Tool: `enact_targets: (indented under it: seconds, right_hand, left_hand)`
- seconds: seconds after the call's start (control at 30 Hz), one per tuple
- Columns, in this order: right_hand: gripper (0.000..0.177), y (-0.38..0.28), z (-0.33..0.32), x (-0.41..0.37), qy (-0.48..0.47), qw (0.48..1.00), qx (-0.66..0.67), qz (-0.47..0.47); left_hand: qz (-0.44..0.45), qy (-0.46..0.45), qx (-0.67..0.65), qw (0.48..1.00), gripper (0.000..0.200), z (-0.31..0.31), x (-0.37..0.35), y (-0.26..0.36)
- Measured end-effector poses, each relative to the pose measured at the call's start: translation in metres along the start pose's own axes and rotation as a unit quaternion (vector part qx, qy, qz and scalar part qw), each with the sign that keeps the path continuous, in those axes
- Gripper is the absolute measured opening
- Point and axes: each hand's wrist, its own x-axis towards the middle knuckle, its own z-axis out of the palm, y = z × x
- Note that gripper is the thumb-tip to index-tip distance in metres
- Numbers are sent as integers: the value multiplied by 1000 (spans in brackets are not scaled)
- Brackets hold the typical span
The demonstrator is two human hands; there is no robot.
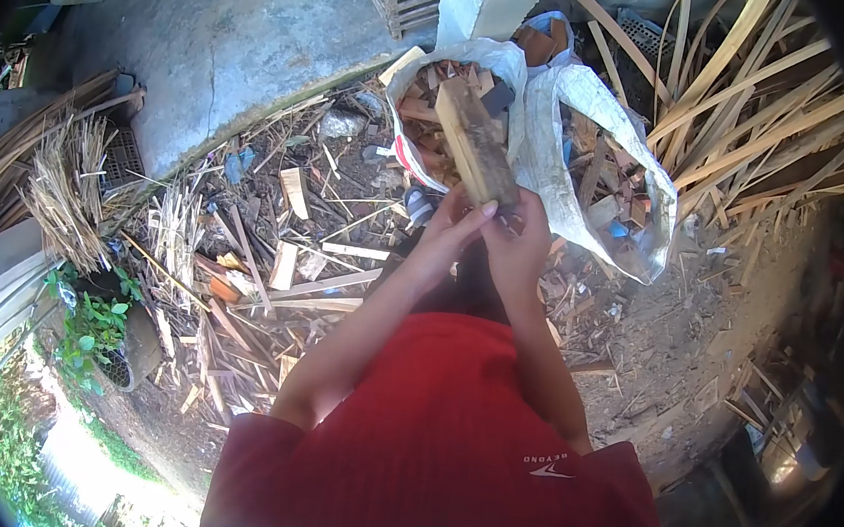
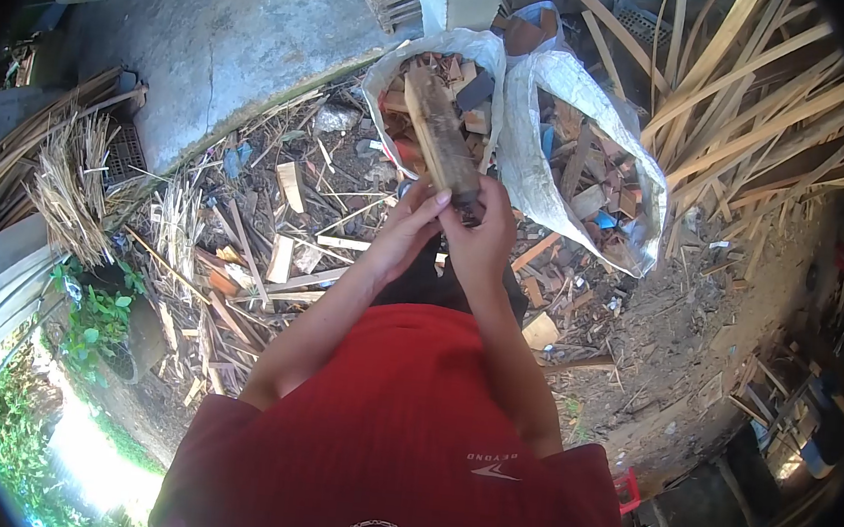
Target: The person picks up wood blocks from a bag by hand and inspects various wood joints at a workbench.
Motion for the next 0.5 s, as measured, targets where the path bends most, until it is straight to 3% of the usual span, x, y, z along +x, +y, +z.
enact_targets:
  seconds: [0.07, 0.13, 0.3, 0.5]
  right_hand:
    - [44, -4, -1, -2, 12, 986, -128, -106]
    - [49, -8, 1, -3, 19, 957, -200, -209]
    - [58, -11, 4, -18, -47, 947, -216, -234]
    - [51, 1, -4, -23, -86, 966, -155, -186]
  left_hand:
    - [-5, -53, -91, 994, 66, -1, 6, -8]
    - [-61, -15, -176, 982, 67, -2, 3, -11]
    - [-119, -60, -269, 954, 70, -19, 5, -1]
    - [-151, -39, -197, 968, 65, -39, 11, -1]
